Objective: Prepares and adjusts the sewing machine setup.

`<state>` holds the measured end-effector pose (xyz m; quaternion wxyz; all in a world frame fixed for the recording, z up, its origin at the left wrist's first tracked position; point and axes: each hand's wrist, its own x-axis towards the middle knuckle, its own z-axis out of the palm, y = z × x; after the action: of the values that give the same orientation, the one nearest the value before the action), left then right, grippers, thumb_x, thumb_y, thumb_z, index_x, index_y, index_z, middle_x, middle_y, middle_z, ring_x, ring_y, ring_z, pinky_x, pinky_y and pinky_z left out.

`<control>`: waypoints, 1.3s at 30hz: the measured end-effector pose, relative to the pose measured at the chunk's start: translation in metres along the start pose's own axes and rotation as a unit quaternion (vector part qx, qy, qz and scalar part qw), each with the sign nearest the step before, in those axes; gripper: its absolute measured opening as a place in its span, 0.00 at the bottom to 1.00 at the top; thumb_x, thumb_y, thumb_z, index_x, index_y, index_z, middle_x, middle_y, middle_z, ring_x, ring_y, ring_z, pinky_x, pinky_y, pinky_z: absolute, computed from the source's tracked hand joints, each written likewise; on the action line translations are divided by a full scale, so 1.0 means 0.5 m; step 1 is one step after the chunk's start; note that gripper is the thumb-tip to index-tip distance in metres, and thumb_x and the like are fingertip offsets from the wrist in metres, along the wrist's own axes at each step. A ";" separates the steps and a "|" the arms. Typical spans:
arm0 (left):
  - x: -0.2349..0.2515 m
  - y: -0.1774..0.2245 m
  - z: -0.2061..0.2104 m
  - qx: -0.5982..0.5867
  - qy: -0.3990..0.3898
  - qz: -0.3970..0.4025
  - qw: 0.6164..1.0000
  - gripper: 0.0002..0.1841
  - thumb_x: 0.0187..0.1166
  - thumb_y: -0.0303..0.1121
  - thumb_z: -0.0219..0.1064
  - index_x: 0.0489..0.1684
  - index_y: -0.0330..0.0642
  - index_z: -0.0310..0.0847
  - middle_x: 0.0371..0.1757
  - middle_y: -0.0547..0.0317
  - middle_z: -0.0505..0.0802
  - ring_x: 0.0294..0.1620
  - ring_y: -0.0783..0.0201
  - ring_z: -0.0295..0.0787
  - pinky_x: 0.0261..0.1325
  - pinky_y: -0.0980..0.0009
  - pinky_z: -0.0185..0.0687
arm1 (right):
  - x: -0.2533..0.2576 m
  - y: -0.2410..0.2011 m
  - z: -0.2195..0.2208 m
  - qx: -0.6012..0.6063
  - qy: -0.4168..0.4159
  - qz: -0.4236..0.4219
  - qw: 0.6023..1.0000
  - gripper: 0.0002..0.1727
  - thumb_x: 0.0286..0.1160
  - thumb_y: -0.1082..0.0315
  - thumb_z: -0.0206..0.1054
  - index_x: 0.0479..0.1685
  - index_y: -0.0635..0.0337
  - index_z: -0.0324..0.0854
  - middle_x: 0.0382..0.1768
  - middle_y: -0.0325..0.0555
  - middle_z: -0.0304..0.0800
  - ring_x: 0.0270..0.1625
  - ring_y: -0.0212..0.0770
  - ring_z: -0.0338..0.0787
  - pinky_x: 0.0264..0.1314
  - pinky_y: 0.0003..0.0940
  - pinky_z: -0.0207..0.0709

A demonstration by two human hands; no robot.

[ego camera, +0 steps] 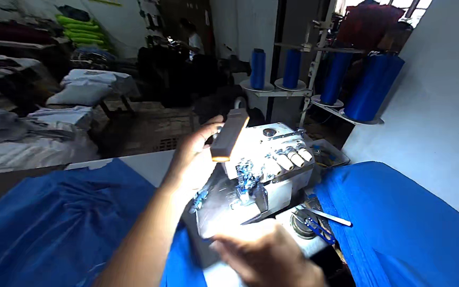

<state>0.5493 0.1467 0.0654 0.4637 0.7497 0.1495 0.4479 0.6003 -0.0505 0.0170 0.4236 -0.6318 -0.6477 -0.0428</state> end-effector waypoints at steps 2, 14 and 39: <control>-0.039 -0.010 -0.003 0.099 0.079 -0.020 0.992 0.28 0.79 0.36 0.74 0.78 0.39 0.75 0.77 0.44 0.82 0.77 0.58 0.81 0.75 0.58 0.81 | -0.008 0.043 -0.096 0.091 0.091 0.070 0.989 0.06 0.74 0.64 0.70 0.33 0.52 0.90 0.21 0.31 0.86 0.20 0.26 0.82 0.20 0.27 0.77; -0.174 -0.013 0.046 0.340 0.011 -0.072 0.938 0.06 0.76 0.33 0.72 0.41 0.54 0.95 0.39 0.65 0.92 0.37 0.64 0.88 0.39 0.56 0.82 | 0.113 0.435 -0.177 0.085 0.008 0.444 0.892 0.19 0.94 0.62 0.52 0.73 0.61 0.77 0.66 0.55 0.84 0.66 0.46 0.84 0.69 0.50 0.78; -0.158 -0.019 0.042 0.295 0.004 -0.121 0.948 0.03 0.72 0.40 0.77 0.35 0.57 0.95 0.32 0.75 0.92 0.26 0.77 0.84 0.28 0.75 0.80 | 0.211 0.466 -0.185 -0.116 -0.082 0.487 0.861 0.21 0.90 0.59 0.58 0.60 0.71 0.84 0.64 0.71 0.85 0.70 0.68 0.82 0.71 0.71 0.67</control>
<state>0.5241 0.0894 0.0116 0.2717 0.8277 0.3662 0.3270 0.8619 0.0235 0.0279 0.2592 -0.9127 -0.2799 0.1463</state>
